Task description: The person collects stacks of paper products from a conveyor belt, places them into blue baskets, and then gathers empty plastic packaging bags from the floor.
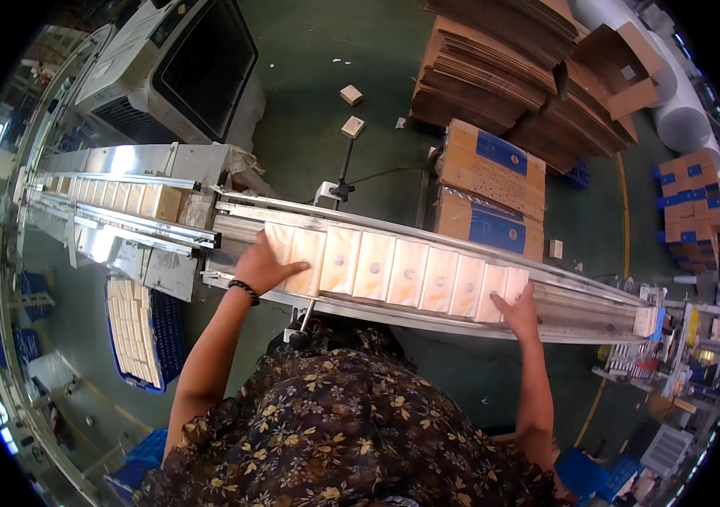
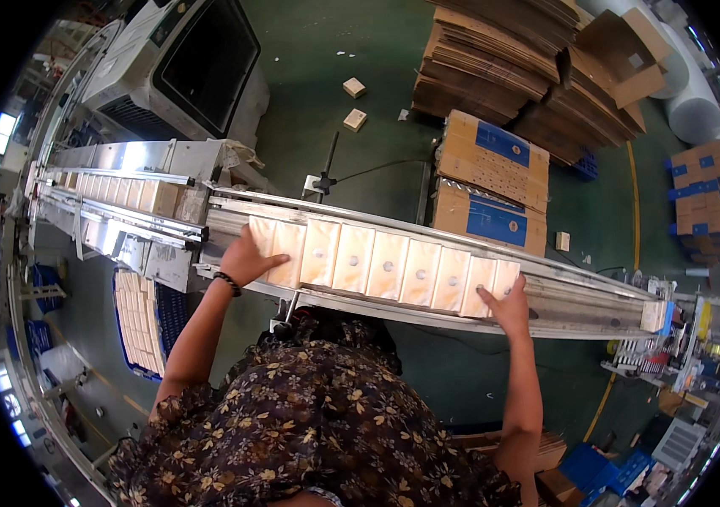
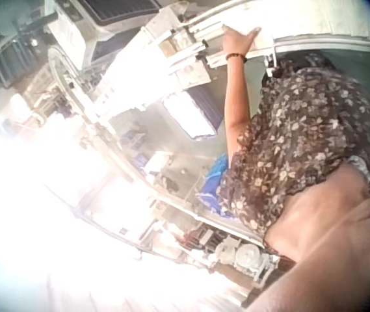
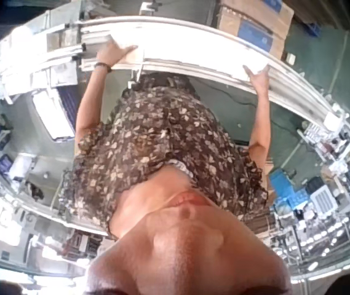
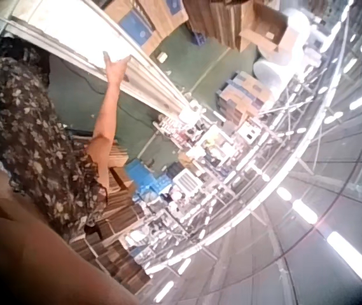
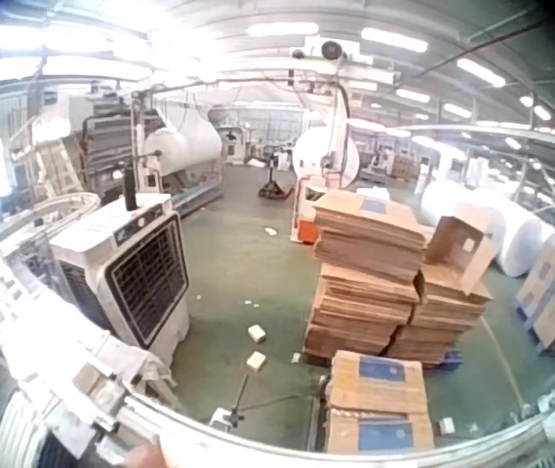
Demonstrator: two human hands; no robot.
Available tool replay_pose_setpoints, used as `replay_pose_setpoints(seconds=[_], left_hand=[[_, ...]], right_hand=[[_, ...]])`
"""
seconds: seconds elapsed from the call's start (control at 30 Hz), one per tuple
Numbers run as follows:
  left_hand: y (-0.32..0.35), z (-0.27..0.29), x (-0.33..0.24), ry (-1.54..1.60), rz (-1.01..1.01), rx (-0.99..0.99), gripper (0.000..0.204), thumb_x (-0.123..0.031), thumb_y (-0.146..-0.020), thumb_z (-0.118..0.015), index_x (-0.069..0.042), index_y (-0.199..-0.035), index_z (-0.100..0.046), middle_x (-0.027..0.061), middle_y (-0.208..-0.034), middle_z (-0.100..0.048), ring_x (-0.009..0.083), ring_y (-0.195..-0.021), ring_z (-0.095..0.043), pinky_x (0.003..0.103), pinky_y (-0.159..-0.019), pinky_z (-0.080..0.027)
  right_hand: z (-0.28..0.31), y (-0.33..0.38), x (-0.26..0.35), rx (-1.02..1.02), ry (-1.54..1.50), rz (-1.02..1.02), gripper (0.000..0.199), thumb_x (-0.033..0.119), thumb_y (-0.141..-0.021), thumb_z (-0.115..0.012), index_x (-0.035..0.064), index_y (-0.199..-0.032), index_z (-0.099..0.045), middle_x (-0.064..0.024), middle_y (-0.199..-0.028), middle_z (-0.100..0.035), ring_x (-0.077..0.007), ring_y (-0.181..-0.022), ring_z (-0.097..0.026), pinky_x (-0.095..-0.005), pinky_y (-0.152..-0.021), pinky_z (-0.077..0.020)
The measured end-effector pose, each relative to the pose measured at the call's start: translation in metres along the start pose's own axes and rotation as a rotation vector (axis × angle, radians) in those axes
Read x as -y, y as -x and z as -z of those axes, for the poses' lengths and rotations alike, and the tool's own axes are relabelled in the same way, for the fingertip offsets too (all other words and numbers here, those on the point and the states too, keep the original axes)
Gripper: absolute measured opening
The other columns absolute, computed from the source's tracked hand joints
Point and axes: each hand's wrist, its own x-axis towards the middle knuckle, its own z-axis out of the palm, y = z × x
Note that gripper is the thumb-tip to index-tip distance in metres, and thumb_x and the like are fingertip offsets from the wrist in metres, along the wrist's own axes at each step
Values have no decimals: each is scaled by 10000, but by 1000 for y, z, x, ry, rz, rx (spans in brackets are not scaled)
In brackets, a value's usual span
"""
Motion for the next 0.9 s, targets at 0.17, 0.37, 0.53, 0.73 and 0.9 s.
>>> replay_pose_setpoints(seconds=[0.17,0.37,0.53,0.73,0.9], left_hand=[[-12,-15,-14,-36,-40,22,1005,-646,-607,-805,82,-1199,-445,263,-997,-667,403,-937,-661,448,-825,-526],[9,-16,-44,104,-60,-50,1130,-611,-552,-858,91,-1290,-367,268,-978,-657,412,-924,-653,441,-804,-522],[45,22,-78,83,-32,-159,1256,-672,-516,-835,109,-1358,-325,294,-1005,-625,424,-935,-640,453,-825,-515],[127,74,-50,212,17,-262,1224,-645,-523,-847,56,-1381,-329,232,-1094,-607,369,-1018,-612,411,-860,-498],[242,97,57,316,80,-626,1161,-594,-521,-881,34,-1350,-366,220,-1113,-623,362,-1024,-634,402,-858,-510]], right_hand=[[-10,-8,-22,-62,-37,-46,766,281,-723,-828,-30,-1284,-408,-219,-1081,-647,-297,-963,-650,-378,-846,-505],[18,-7,-53,-169,-102,-33,906,231,-670,-857,-17,-1382,-354,-234,-1221,-572,-334,-1100,-585,-406,-951,-457],[60,8,-69,-327,-79,213,1026,88,-637,-853,-35,-1464,-258,-241,-1359,-463,-365,-1238,-475,-443,-1068,-358],[100,46,79,-327,133,193,940,205,-646,-897,-84,-1358,-357,-279,-1208,-536,-403,-1079,-558,-466,-925,-467],[60,69,176,-262,180,366,994,162,-585,-933,-53,-1366,-357,-259,-1215,-550,-368,-1095,-556,-463,-950,-452]])
